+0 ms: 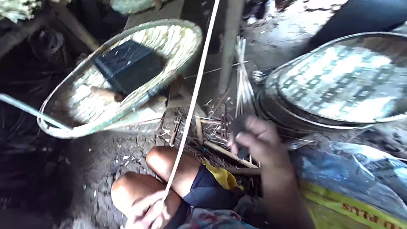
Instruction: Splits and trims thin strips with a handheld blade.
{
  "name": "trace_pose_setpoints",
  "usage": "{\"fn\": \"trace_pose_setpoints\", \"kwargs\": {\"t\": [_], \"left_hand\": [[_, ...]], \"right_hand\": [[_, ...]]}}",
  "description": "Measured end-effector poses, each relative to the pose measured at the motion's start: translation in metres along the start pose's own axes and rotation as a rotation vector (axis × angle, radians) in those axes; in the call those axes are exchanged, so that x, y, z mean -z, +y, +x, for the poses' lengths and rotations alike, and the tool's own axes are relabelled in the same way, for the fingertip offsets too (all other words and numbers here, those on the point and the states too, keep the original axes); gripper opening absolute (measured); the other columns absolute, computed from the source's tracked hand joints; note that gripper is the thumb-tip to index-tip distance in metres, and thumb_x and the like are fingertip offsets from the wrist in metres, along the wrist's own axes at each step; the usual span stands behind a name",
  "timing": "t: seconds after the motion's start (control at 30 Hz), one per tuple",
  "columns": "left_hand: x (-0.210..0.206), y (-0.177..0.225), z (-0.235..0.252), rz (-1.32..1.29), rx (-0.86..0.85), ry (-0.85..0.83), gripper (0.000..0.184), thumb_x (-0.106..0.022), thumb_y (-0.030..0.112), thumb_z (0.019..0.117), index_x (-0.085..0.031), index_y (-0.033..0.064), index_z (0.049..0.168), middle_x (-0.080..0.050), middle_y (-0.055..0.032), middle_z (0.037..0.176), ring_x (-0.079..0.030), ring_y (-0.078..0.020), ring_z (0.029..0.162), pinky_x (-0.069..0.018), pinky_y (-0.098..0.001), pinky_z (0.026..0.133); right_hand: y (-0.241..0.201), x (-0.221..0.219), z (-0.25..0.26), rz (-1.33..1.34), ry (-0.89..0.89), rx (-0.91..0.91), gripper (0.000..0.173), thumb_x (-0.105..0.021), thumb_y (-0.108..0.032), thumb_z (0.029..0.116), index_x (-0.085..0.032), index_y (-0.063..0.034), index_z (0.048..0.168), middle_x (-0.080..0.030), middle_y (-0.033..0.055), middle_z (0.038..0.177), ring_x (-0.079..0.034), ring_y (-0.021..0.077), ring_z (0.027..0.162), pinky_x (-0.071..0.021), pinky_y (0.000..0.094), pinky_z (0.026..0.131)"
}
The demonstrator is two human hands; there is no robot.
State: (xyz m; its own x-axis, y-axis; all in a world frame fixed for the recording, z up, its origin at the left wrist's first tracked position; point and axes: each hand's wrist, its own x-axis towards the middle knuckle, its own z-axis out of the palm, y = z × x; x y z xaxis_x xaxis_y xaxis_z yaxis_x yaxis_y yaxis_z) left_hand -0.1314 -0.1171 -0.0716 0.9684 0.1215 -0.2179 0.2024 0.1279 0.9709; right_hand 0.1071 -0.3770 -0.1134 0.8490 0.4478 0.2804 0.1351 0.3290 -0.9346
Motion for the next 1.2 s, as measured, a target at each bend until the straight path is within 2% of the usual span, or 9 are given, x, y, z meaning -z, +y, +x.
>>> {"fn": "trace_pose_setpoints", "kwargs": {"t": [0.13, 0.23, 0.43, 0.6, 0.67, 0.73, 0.9, 1.03, 1.2], "left_hand": [[-0.036, 0.007, 0.046, -0.321, 0.027, -0.15, 0.021, -0.063, 0.018, 0.1005, -0.077, 0.0156, 0.116, -0.074, 0.0062, 0.083, -0.056, 0.0087, 0.059, -0.0435, -0.0072, 0.053], [-0.04, 0.006, 0.052, -0.371, 0.067, -0.167, 0.016, -0.07, 0.016, 0.0948, -0.08, 0.0134, 0.106, -0.076, 0.002, 0.082, -0.061, 0.0061, 0.061, -0.0466, -0.0087, 0.054], [-0.037, 0.007, 0.05, -0.427, 0.13, -0.217, 0.014, -0.068, 0.014, 0.097, -0.079, 0.009, 0.105, -0.073, 0.0015, 0.08, -0.059, 0.0048, 0.06, -0.0453, -0.0099, 0.054], [-0.033, 0.008, 0.04, -0.418, 0.183, -0.221, 0.028, -0.063, 0.018, 0.1009, -0.074, 0.0095, 0.125, -0.071, 0.0059, 0.078, -0.057, 0.0067, 0.059, -0.0433, -0.0078, 0.052], [-0.033, 0.007, 0.043, -0.443, 0.157, -0.229, 0.026, -0.063, 0.017, 0.1008, -0.075, 0.0089, 0.122, -0.072, 0.0045, 0.079, -0.058, 0.0062, 0.06, -0.0446, -0.0079, 0.053], [-0.035, 0.008, 0.05, -0.494, 0.121, -0.232, 0.017, -0.066, 0.015, 0.0983, -0.079, 0.0092, 0.108, -0.074, 0.0019, 0.081, -0.06, 0.0052, 0.06, -0.0457, -0.0085, 0.053], [-0.032, 0.007, 0.053, -0.546, 0.105, -0.254, 0.015, -0.068, 0.015, 0.0967, -0.08, 0.0097, 0.102, -0.074, 0.0017, 0.079, -0.061, 0.0048, 0.06, -0.0463, -0.0088, 0.054], [-0.023, 0.0, 0.041, -0.468, 0.108, -0.309, 0.028, -0.06, 0.02, 0.1026, -0.074, 0.0134, 0.126, -0.072, 0.007, 0.078, -0.057, 0.0084, 0.06, -0.0434, -0.0068, 0.054], [-0.009, -0.009, 0.03, -0.428, 0.079, -0.296, 0.028, -0.059, 0.02, 0.103, -0.075, 0.0158, 0.126, -0.071, 0.0071, 0.076, -0.054, 0.0088, 0.058, -0.0418, -0.007, 0.053]], "right_hand": [[0.019, -0.071, -0.035, 0.174, -0.344, -0.017, 0.037, -0.066, -0.012, 0.097, -0.056, -0.0052, 0.132, -0.071, -0.0058, 0.085, -0.063, -0.0048, 0.065, -0.0544, 0.0127, 0.057], [0.018, -0.082, -0.035, 0.13, -0.425, 0.048, 0.029, -0.067, -0.013, 0.0973, -0.063, 0.0063, 0.119, -0.07, 0.001, 0.086, -0.061, -0.006, 0.068, -0.0518, 0.0106, 0.061], [0.022, -0.076, -0.028, 0.149, -0.405, 0.112, 0.02, -0.069, -0.013, 0.0966, -0.068, 0.0062, 0.104, -0.07, 0.0005, 0.079, -0.061, -0.0058, 0.064, -0.0525, 0.0106, 0.06], [0.019, -0.052, -0.007, 0.199, -0.327, 0.149, 0.013, -0.067, -0.013, 0.0974, -0.066, 0.0002, 0.097, -0.065, -0.0037, 0.067, -0.059, -0.002, 0.055, -0.0518, 0.0137, 0.051], [0.016, -0.056, -0.007, 0.2, -0.368, 0.124, 0.013, -0.067, -0.012, 0.0967, -0.065, 0.0011, 0.101, -0.066, -0.0026, 0.069, -0.06, -0.0014, 0.056, -0.0529, 0.0145, 0.051], [0.015, -0.07, -0.012, 0.13, -0.445, 0.119, 0.021, -0.067, -0.014, 0.0975, -0.067, 0.0043, 0.106, -0.069, -0.0007, 0.075, -0.061, -0.0037, 0.061, -0.0532, 0.0134, 0.058], [0.013, -0.078, -0.011, 0.099, -0.46, 0.151, 0.022, -0.067, -0.013, 0.0979, -0.066, 0.0069, 0.106, -0.068, -0.0008, 0.078, -0.058, -0.0071, 0.064, -0.0509, 0.0099, 0.061], [0.006, -0.061, 0.006, 0.173, -0.362, 0.165, 0.012, -0.065, -0.015, 0.0995, -0.065, -0.0036, 0.096, -0.067, -0.0088, 0.072, -0.06, -0.0068, 0.061, -0.0516, 0.0107, 0.056], [-0.002, -0.051, 0.022, 0.175, -0.356, 0.164, 0.008, -0.066, -0.011, 0.0979, -0.067, -0.0044, 0.093, -0.067, -0.008, 0.07, -0.061, -0.0044, 0.058, -0.0522, 0.012, 0.054]]}}
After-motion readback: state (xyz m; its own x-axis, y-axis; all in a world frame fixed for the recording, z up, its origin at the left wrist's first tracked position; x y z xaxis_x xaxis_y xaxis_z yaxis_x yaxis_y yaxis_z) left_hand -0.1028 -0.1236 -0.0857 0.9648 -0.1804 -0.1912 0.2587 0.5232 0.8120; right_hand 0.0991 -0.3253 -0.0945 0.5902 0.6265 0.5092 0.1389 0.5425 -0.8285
